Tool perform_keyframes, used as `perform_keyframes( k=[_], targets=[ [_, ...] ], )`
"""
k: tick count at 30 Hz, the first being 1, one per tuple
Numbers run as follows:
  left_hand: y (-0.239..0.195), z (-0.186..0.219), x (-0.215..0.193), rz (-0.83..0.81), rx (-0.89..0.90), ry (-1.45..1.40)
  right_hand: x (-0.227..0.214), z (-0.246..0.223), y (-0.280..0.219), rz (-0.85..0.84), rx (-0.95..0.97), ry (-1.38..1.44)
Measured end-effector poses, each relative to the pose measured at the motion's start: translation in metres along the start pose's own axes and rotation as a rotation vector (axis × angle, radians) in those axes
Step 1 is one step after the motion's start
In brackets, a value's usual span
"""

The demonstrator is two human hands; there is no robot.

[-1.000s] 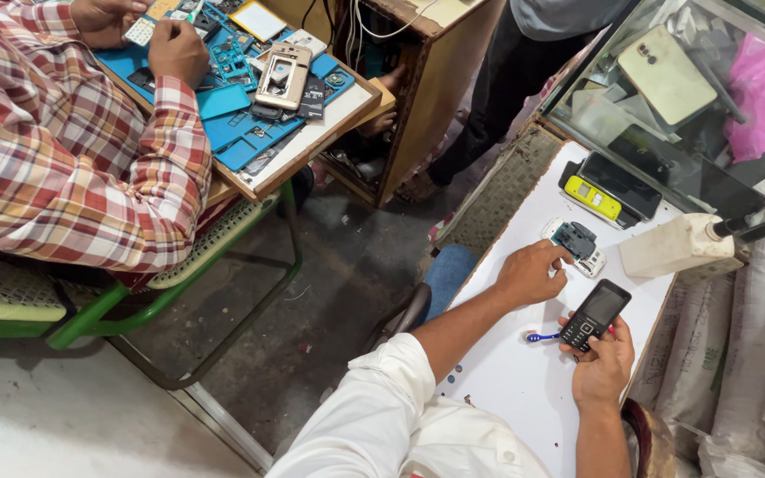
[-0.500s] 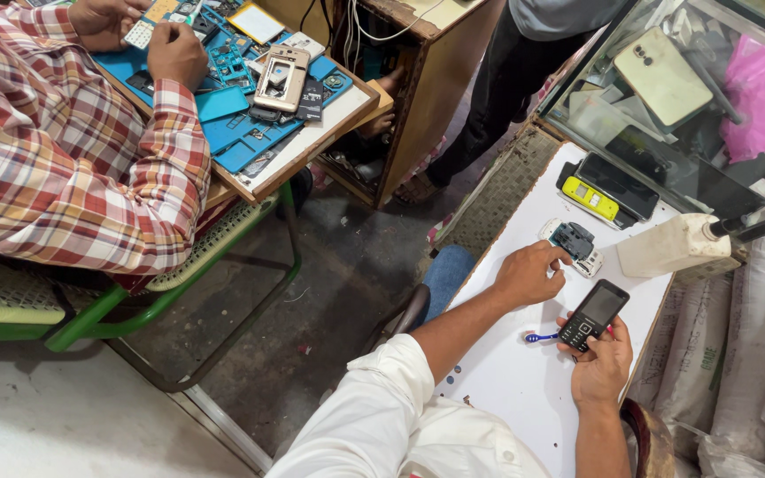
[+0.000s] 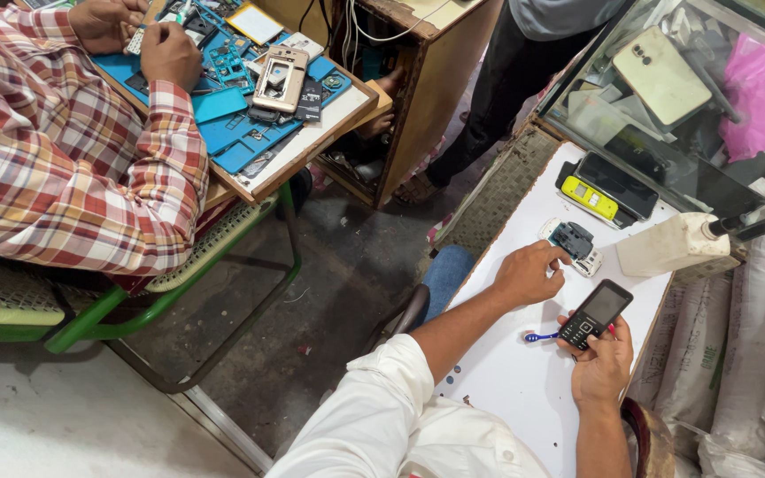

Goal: The person removes a battery from a smartphone, handles a new battery, and places it into the phone. They also handle a feature phone and various tools on the workbench.

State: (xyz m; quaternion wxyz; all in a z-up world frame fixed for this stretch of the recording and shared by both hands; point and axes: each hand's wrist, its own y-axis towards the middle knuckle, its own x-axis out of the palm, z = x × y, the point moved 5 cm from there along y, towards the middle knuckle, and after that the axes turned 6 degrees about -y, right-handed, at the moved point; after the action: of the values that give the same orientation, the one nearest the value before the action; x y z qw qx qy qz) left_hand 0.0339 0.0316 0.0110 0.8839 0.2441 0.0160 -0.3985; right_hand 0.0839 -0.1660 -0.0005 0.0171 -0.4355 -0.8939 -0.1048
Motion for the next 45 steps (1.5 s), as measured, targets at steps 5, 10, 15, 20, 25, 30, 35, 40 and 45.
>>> perform_keyframes(
  k=[5,10,15,20,25,30,35,40,45],
  targets=[
    [-0.002,0.0,0.0,0.029,0.032,-0.01,-0.001,0.001,0.0,0.002,-0.003,0.032],
    [0.0,0.0,0.002,0.008,0.01,0.005,-0.004,0.002,0.0,0.006,-0.001,0.061],
    [0.0,0.0,0.002,0.001,0.002,0.016,-0.003,0.002,0.0,0.015,0.022,0.068],
    [0.001,0.001,0.003,-0.029,0.011,0.039,-0.003,0.005,0.0,0.016,0.014,0.08],
    [-0.001,0.008,0.002,-0.027,0.038,0.073,-0.001,0.005,0.001,0.013,0.035,0.079],
    [0.0,0.013,0.002,-0.049,0.032,0.112,-0.003,0.004,0.002,0.017,0.051,0.103],
    [-0.002,0.012,0.006,-0.051,0.026,0.11,-0.003,0.008,-0.003,0.036,0.045,0.083],
    [0.004,0.01,0.008,-0.057,0.067,0.063,0.0,0.008,0.004,0.031,0.076,0.037],
    [0.0,0.0,0.018,-0.07,0.009,0.099,-0.008,0.019,0.002,0.017,0.062,0.059]
  ],
)
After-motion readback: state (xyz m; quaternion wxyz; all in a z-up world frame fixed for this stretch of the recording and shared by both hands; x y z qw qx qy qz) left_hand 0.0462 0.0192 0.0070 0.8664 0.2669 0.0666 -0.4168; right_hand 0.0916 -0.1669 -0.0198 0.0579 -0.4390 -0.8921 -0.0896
